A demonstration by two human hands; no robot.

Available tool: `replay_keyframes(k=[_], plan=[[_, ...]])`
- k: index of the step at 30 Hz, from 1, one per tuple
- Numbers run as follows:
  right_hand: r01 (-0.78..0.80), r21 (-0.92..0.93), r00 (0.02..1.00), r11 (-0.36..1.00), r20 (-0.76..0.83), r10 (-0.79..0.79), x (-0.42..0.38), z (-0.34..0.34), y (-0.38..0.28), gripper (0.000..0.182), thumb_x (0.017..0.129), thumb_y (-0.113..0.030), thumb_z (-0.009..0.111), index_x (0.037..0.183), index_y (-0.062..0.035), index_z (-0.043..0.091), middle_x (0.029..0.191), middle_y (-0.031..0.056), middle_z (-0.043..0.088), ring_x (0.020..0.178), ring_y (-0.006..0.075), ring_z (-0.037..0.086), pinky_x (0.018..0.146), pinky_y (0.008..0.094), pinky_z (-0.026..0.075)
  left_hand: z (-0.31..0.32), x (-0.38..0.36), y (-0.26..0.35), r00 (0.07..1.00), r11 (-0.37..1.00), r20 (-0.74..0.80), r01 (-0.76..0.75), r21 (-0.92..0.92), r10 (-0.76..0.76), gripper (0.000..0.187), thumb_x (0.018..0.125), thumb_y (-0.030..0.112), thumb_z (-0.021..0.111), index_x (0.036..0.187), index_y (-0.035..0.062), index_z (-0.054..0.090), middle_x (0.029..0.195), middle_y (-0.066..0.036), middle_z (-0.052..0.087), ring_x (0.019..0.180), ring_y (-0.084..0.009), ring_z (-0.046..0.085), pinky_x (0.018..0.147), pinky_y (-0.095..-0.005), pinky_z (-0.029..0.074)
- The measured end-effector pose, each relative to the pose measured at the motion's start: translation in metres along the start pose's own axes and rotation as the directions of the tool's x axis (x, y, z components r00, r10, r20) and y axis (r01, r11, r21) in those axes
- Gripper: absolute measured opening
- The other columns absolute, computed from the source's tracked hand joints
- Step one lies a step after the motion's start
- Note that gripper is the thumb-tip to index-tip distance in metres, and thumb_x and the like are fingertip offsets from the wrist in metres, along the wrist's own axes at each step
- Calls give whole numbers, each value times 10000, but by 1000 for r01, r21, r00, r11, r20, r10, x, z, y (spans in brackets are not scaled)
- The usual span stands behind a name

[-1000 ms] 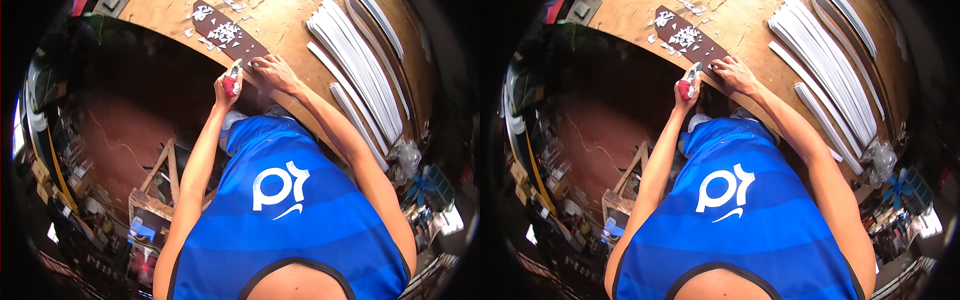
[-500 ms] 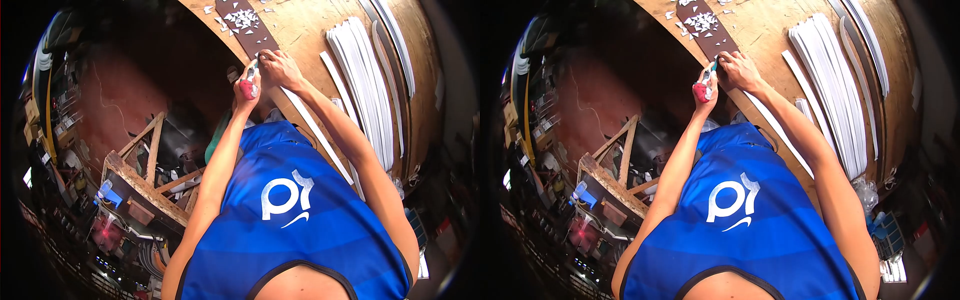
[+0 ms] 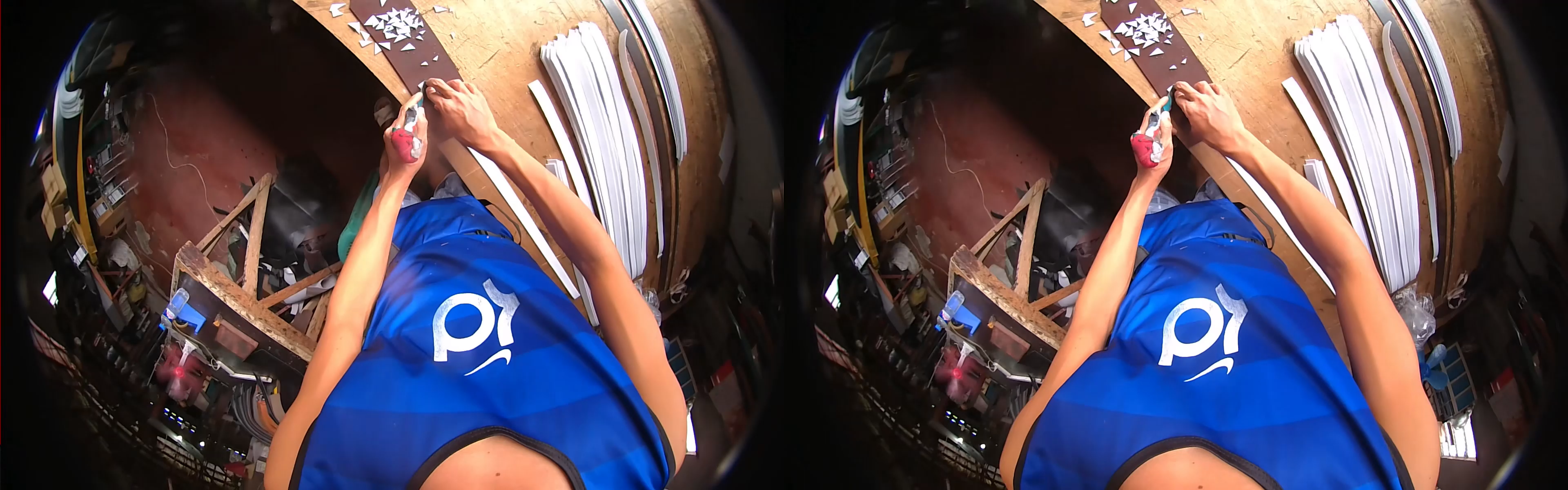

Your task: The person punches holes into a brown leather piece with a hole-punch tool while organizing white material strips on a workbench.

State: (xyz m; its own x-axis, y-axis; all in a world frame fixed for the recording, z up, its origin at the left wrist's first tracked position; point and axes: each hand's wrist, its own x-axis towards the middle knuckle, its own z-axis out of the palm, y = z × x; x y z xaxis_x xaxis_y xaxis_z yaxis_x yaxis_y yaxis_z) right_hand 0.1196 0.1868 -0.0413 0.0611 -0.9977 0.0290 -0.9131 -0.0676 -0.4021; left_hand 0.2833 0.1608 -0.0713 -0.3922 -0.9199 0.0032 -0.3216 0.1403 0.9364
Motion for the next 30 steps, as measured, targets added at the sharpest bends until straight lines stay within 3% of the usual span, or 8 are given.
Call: replay_keyframes(k=[9,11,14,18,23,25,27,30], plan=[[-11,-31,998,999,55,12,4,-2,-6,283,845,-192,614,1083,-50,670,1214,35,591,1032,227,581,939,372,469,-6,4,10,999,995,34,35,95,-38,282,1027,137,531,1263,13,621,1000,-134,721,765,-163,694,700,-303,552],[30,-28,999,999,-34,-31,3,1,-4,221,842,-213,627,985,-54,680,1117,41,588,973,229,586,883,383,483,-6,10,18,998,991,6,-64,115,64,293,973,119,569,1222,-23,630,1100,-196,708,950,-346,707,828,-386,557],[-29,-26,981,999,190,34,4,-11,-9,371,839,-155,586,1188,-47,648,1309,37,583,1102,234,567,996,382,461,4,21,12,994,990,-17,-104,100,106,296,969,115,568,1222,-27,630,1118,-204,704,972,-383,694,839,-394,553],[-43,-21,978,999,204,46,4,-8,-7,378,844,-159,574,1199,-44,635,1334,36,569,1118,243,562,979,399,472,2,15,23,996,989,-46,-71,129,78,299,1015,168,564,1254,3,636,1090,-160,725,971,-222,723,818,-325,560],[20,-2,1000,1000,-15,-20,2,0,-2,290,849,-158,576,1107,-45,647,1192,41,575,1021,235,580,923,404,487,1,6,21,1000,990,1,-5,139,5,326,1030,191,525,1286,9,615,1117,-192,706,1014,-269,718,830,-347,559],[17,8,1000,1000,9,-17,1,-1,-2,303,846,-156,572,1120,-47,644,1232,30,578,1059,231,578,915,412,487,-2,9,25,994,987,47,94,127,-101,336,1037,211,511,1285,9,614,1127,-184,704,1051,-276,708,843,-357,556],[20,17,1000,1000,-21,-20,1,2,-1,301,844,-155,572,1119,-55,645,1264,23,577,1085,233,575,915,410,484,0,7,25,993,992,-71,-83,99,90,323,964,129,575,1254,-5,626,1023,-223,711,889,-327,723,778,-380,574],[-46,9,993,999,112,44,1,-2,-2,339,868,-150,579,1189,-76,659,1349,43,593,1198,252,559,977,430,463,-1,-6,26,997,997,-31,72,34,-71,324,958,135,586,1250,2,631,1059,-225,705,912,-348,715,817,-413,568]])
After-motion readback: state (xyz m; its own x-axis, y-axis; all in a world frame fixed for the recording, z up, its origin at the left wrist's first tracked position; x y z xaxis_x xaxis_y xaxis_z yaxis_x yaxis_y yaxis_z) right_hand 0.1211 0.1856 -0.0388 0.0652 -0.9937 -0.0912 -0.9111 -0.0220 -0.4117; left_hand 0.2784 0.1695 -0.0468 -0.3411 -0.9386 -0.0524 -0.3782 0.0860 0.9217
